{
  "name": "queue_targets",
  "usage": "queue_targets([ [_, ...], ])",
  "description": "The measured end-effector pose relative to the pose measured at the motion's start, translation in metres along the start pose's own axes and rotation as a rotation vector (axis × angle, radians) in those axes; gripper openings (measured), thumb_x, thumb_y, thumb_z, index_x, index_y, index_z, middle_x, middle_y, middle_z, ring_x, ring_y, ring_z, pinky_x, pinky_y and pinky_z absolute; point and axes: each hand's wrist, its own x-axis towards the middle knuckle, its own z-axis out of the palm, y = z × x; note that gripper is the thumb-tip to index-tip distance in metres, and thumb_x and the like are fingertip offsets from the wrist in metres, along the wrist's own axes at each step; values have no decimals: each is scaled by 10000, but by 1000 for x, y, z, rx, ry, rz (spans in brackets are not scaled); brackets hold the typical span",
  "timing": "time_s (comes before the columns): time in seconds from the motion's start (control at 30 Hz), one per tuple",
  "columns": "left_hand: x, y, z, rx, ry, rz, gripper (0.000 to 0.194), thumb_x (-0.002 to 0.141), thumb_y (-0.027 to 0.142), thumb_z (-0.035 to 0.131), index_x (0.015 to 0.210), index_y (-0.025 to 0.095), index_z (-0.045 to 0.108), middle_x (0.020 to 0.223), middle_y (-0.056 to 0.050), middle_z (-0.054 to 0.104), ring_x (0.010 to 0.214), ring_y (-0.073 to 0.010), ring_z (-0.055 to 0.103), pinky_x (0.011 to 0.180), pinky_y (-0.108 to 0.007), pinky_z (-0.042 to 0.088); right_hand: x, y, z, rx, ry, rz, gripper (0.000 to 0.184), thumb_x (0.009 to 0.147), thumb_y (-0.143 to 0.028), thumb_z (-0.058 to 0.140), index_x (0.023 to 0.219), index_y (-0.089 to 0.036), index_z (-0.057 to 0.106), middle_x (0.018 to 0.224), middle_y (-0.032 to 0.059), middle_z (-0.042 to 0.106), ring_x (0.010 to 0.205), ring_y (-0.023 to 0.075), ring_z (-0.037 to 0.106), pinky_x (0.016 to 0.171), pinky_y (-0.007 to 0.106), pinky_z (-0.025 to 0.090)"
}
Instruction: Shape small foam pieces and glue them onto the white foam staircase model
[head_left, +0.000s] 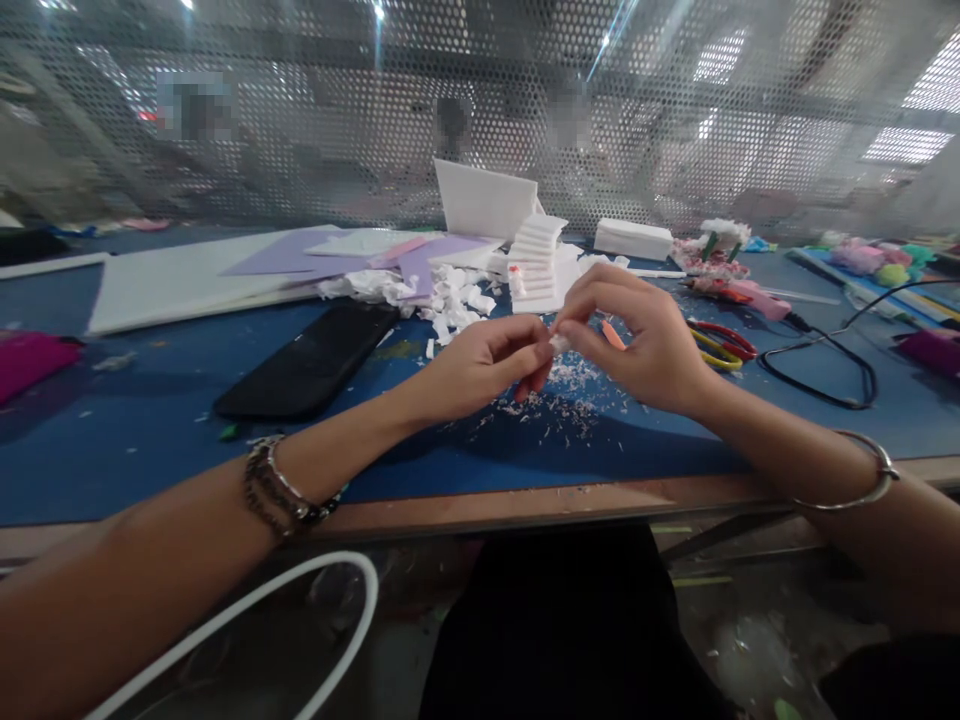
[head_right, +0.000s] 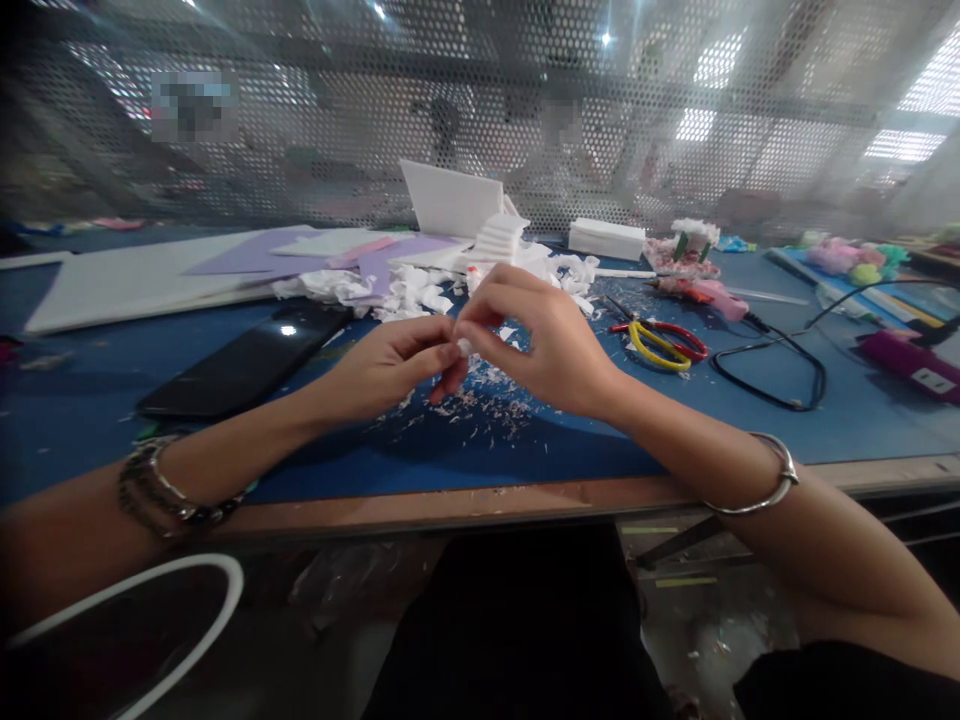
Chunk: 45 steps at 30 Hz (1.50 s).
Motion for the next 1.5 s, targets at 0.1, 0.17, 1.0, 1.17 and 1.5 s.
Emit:
queue_targets([
  [0.1, 0, 2, -1, -30, 12, -5, 206, 859, 234, 417, 674, 160, 469, 589, 40, 502, 475, -37, 461, 496, -163, 397, 0, 2, -2, 84, 85, 93, 94, 783, -210, 539, 860, -162, 514, 810, 20, 535, 742, 91, 517, 698, 247, 455],
  [0.17, 1, 1, -2, -63, 11, -21, 216, 861, 228, 411, 663, 161, 464, 581, 38, 502, 468, -37, 458, 495, -168, 396, 0, 4, -2, 102, 113, 121, 92, 782, -237, 542, 828, -179, 487, 796, 13, 526, 728, 92, 514, 686, 245, 460],
  [1.0, 1, -4, -3, 225, -66, 36, 319, 899, 374, 321, 719, 158, 473, 603, 19, 502, 535, -76, 479, 587, -200, 394, -1, 2, -4, -111, -215, -28, 123, 793, -221, 535, 880, -140, 565, 765, 3, 585, 701, 71, 527, 651, 195, 403],
  [1.17, 1, -3, -3, 202, -48, -11, 317, 911, 359, 293, 709, 165, 441, 585, 25, 490, 523, -75, 466, 582, -202, 396, 2, 14, -16, -135, -112, 59, 54, 760, -193, 535, 768, -141, 523, 701, 2, 570, 637, 71, 511, 610, 210, 411],
  [1.5, 2, -12, -4, 44, -127, -99, 332, 911, 341, 250, 626, 191, 331, 556, 41, 327, 473, -81, 387, 519, -228, 375, -16, 101, -86, -491, -160, 72, 368, 641, -341, 627, 357, -162, 477, 280, -48, 341, 310, -8, 174, 374, 248, 145],
])
